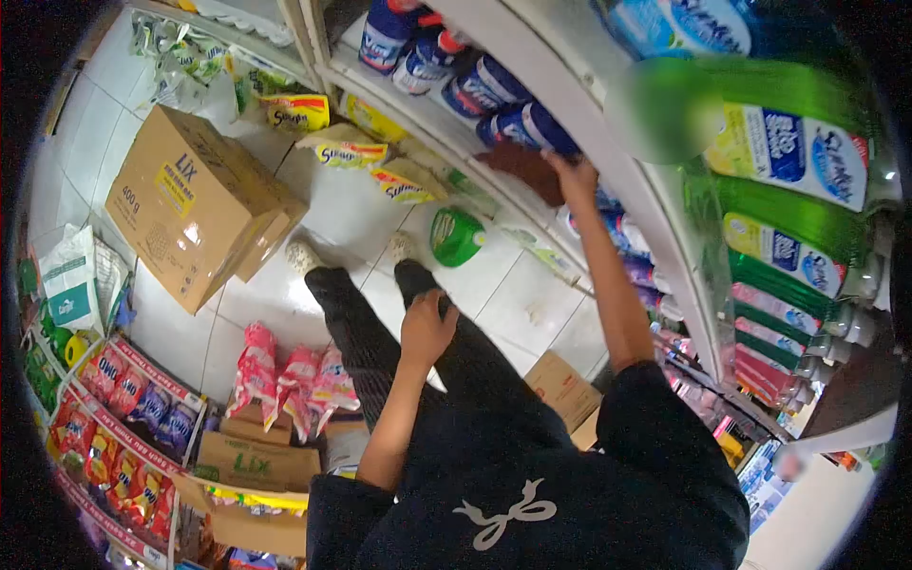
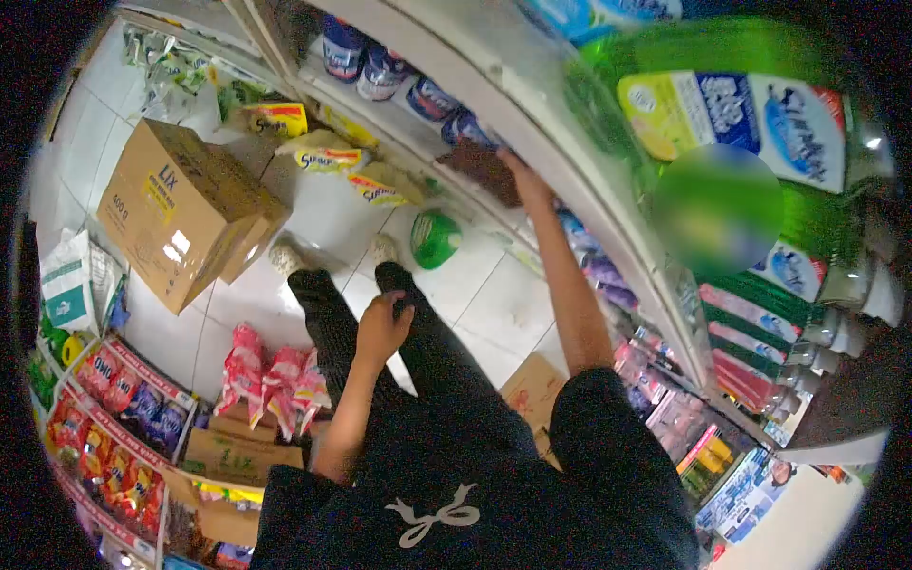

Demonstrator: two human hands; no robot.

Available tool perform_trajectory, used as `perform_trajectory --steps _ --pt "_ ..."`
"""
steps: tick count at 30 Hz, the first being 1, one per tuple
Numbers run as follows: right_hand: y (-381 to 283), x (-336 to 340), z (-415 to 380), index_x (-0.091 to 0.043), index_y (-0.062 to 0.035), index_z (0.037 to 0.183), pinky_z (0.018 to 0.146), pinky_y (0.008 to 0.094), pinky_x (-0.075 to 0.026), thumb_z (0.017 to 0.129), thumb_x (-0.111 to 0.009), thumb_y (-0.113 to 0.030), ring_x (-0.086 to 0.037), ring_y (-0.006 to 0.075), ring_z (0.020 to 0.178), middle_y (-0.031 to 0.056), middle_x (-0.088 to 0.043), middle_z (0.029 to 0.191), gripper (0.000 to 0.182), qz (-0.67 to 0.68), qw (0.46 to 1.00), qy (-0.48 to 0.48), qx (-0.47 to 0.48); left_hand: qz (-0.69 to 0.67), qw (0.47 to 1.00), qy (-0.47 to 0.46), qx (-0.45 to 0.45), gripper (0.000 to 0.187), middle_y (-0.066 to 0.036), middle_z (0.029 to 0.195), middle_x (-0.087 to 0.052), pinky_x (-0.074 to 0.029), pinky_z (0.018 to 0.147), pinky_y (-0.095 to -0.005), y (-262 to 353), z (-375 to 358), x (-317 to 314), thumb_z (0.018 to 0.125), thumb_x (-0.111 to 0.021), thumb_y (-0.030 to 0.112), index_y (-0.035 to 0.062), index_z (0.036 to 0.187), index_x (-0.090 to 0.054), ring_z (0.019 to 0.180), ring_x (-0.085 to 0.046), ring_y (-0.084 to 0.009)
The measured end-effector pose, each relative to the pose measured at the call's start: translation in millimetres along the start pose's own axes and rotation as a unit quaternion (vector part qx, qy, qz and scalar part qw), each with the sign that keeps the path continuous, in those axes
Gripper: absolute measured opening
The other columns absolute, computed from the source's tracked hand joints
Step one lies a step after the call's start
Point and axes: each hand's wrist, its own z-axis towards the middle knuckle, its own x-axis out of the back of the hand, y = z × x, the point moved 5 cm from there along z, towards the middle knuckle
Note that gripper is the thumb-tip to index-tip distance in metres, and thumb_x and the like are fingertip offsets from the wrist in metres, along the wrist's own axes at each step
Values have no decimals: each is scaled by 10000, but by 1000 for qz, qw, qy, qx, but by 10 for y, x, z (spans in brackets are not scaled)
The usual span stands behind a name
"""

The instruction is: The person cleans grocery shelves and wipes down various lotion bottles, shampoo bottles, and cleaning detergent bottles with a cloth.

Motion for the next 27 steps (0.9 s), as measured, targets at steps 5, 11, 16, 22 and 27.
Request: perform_trajectory --steps 5,11,16,22,27 --pt "-209 1 -628 -587 -1 914 777 336 -412 751 -617 -275 -544 252 827 123 -598 883 320 24 996 -18 -86 -216 967 -42 131 478 -248 1034 -552 -445 755 -353 -119 73 -306 820 -531 307 -27 1159 -489 943 -561 -301" --pt "-918 -156 -1624 -497 -21 1149 925 276 -332 844 -538 -245 -445 161 1088 79 -524 1137 381 207 942 -231 -128 -634 750 -7 191 160 5 588 -486 -319 424 -221 271 136 -545 847 -535 211 53 822 -549 471 -427 -99" --pt "-639 58 -1628 -348 -26 1261 937 306 -315 798 -597 -190 -399 202 1133 126 -390 1264 550 60 978 -171 -98 -651 725 6 225 192 32 610 -473 -337 455 -232 358 95 -519 843 -503 207 41 764 -556 539 -435 -67" --pt "-104 810 -1403 -254 40 1270 988 512 -131 653 -673 -200 -175 454 1211 306 -262 1271 783 -348 927 111 88 -663 699 9 267 341 -74 754 -615 -444 595 -265 -402 74 -797 817 -452 267 -26 859 -622 670 -577 -151" --pt "344 1321 -1087 -408 -29 1223 951 540 -194 751 -593 -343 -296 413 1184 240 -372 1264 597 -391 900 164 -98 -552 731 82 393 366 -113 841 -618 -472 671 -303 -1252 -449 -971 833 -461 269 -58 926 -594 740 -595 -190"
